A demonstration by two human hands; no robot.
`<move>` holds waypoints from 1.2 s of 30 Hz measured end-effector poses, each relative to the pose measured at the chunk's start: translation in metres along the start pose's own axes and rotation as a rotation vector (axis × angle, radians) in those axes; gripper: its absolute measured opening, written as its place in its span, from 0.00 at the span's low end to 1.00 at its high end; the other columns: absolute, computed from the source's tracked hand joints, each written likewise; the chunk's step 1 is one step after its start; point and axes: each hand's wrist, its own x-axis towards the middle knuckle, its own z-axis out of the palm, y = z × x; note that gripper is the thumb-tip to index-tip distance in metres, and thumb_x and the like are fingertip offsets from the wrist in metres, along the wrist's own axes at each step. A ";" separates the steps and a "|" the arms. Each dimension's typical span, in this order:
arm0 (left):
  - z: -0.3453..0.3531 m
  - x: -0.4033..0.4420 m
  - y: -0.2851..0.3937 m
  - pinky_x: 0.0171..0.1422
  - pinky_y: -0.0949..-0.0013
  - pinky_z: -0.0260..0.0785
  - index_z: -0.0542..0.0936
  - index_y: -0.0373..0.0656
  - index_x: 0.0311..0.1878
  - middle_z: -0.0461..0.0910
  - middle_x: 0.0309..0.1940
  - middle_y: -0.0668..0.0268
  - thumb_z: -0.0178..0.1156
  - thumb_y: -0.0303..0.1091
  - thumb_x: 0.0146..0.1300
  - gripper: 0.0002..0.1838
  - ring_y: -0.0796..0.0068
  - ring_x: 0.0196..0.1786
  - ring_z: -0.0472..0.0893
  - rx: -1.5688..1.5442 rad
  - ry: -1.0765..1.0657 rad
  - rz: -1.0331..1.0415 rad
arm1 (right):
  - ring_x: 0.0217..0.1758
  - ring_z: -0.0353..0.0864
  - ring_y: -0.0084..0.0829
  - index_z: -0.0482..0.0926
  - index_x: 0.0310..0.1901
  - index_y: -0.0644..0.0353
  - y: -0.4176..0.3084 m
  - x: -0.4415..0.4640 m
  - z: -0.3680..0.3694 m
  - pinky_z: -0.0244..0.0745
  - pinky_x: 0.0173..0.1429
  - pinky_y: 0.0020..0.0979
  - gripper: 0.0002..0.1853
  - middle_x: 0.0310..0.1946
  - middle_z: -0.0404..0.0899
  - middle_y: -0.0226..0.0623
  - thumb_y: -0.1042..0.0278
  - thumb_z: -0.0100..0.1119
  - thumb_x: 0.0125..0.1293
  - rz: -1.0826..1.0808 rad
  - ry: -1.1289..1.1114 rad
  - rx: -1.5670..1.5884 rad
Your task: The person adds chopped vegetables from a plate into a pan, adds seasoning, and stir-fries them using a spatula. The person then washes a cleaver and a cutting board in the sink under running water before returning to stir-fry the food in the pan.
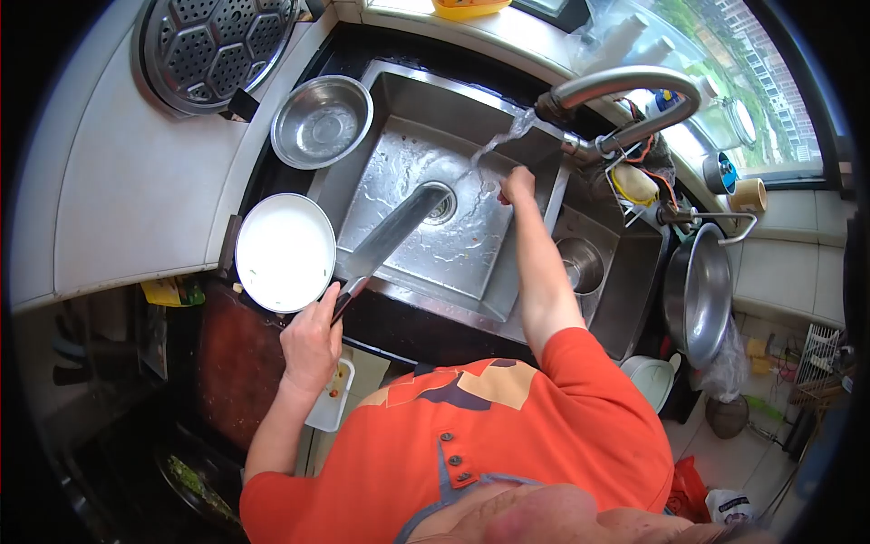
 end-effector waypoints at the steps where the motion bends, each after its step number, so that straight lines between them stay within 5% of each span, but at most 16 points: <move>1: 0.002 -0.001 -0.001 0.37 0.56 0.71 0.73 0.43 0.61 0.76 0.30 0.57 0.60 0.22 0.54 0.28 0.54 0.33 0.79 -0.036 0.013 -0.019 | 0.19 0.84 0.36 0.79 0.34 0.69 0.009 0.012 0.016 0.81 0.25 0.35 0.04 0.21 0.82 0.44 0.77 0.59 0.58 0.041 0.072 -0.047; 6: 0.005 0.002 0.000 0.36 0.58 0.72 0.74 0.39 0.60 0.77 0.29 0.55 0.59 0.22 0.58 0.24 0.54 0.32 0.80 -0.147 0.051 -0.085 | 0.44 0.84 0.50 0.79 0.39 0.69 0.004 -0.002 0.048 0.78 0.51 0.42 0.09 0.38 0.82 0.56 0.77 0.60 0.56 -0.053 0.285 -0.180; 9: 0.010 0.005 -0.002 0.37 0.59 0.73 0.74 0.38 0.59 0.79 0.30 0.54 0.59 0.22 0.58 0.23 0.54 0.33 0.81 -0.187 0.063 -0.097 | 0.52 0.80 0.53 0.78 0.44 0.68 0.009 -0.001 0.058 0.74 0.56 0.45 0.13 0.44 0.80 0.59 0.77 0.58 0.56 0.025 0.192 -0.225; 12: 0.012 0.008 0.000 0.39 0.59 0.73 0.74 0.37 0.59 0.80 0.33 0.53 0.59 0.22 0.59 0.22 0.53 0.35 0.82 -0.208 0.076 -0.102 | 0.50 0.80 0.55 0.78 0.43 0.66 0.011 0.000 0.062 0.76 0.53 0.47 0.12 0.44 0.79 0.60 0.73 0.43 0.67 -0.041 0.165 -0.263; 18: 0.014 0.009 0.010 0.41 0.59 0.74 0.75 0.36 0.57 0.81 0.36 0.50 0.59 0.22 0.60 0.20 0.51 0.39 0.82 -0.234 0.068 -0.127 | 0.50 0.81 0.54 0.73 0.52 0.65 0.002 0.002 0.063 0.77 0.52 0.47 0.14 0.44 0.79 0.60 0.71 0.41 0.71 0.037 0.141 -0.243; 29: 0.016 0.006 0.013 0.42 0.60 0.74 0.75 0.35 0.57 0.81 0.37 0.49 0.59 0.22 0.60 0.20 0.50 0.39 0.82 -0.304 0.039 -0.153 | 0.46 0.82 0.55 0.72 0.48 0.66 -0.017 -0.008 0.062 0.78 0.49 0.48 0.12 0.41 0.80 0.60 0.72 0.42 0.69 -0.024 0.174 -0.250; 36: 0.016 0.011 0.011 0.43 0.61 0.75 0.75 0.35 0.57 0.82 0.38 0.49 0.59 0.22 0.60 0.20 0.51 0.40 0.83 -0.311 0.039 -0.137 | 0.44 0.84 0.50 0.74 0.45 0.68 -0.015 0.004 0.067 0.80 0.48 0.44 0.11 0.38 0.82 0.56 0.77 0.55 0.60 -0.102 0.171 -0.376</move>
